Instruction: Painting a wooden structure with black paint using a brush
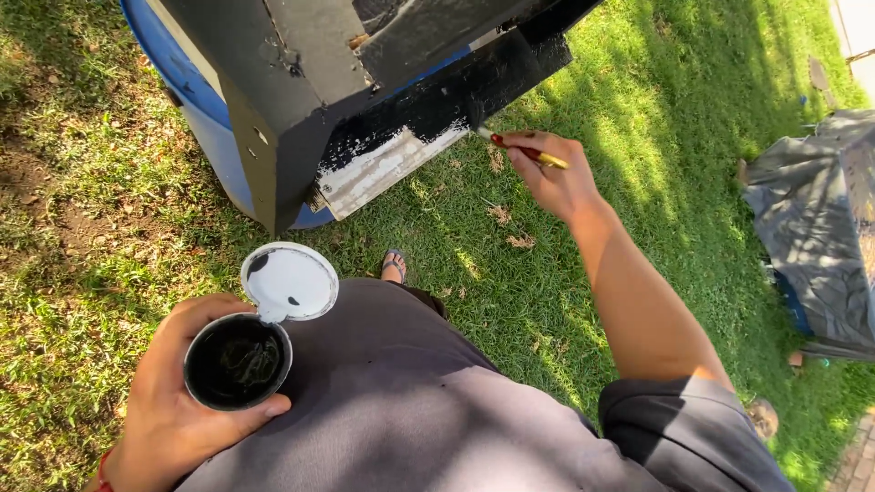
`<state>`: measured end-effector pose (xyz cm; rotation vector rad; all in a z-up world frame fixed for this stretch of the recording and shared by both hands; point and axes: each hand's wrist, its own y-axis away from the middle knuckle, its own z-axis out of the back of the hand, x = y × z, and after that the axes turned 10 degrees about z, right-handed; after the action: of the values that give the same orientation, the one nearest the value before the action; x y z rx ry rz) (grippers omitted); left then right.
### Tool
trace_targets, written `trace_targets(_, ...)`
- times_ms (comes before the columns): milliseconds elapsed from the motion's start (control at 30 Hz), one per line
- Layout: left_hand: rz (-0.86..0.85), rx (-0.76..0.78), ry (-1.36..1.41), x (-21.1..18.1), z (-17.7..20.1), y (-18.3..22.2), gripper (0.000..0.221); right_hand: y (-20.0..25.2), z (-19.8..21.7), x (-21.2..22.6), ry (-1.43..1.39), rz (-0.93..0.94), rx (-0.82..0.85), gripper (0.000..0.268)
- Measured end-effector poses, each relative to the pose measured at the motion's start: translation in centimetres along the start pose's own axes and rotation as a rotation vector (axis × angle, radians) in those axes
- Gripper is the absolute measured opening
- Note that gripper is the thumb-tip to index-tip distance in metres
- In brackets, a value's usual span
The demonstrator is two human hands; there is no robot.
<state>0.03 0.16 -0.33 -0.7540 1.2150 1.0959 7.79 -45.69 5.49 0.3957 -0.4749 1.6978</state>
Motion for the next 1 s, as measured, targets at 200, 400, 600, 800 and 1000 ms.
trace_targets(200,-0.002,0.004,0.019,0.0,0.0,0.1,0.082,-2.8,0.1,1.9,-0.354,-0.515,-0.309,0.016)
trace_targets(400,0.023,0.006,-0.015,0.3,0.3,0.2,0.083,-4.5,0.5,-0.6,-0.638,-0.574,-0.522,0.014)
trace_targets(600,0.062,0.000,-0.012,0.2,0.2,0.6,0.083,-4.7,-0.3,3.6,-0.693,-0.640,-0.528,0.012)
trace_targets(800,0.071,0.003,-0.011,0.3,0.0,0.9,0.085,-4.3,-0.1,1.7,0.047,-0.477,-0.268,0.017)
trace_targets(1000,0.093,0.028,0.015,-0.3,-0.7,0.9,0.084,-5.0,-0.3,2.9,0.101,-0.031,-0.028,0.025)
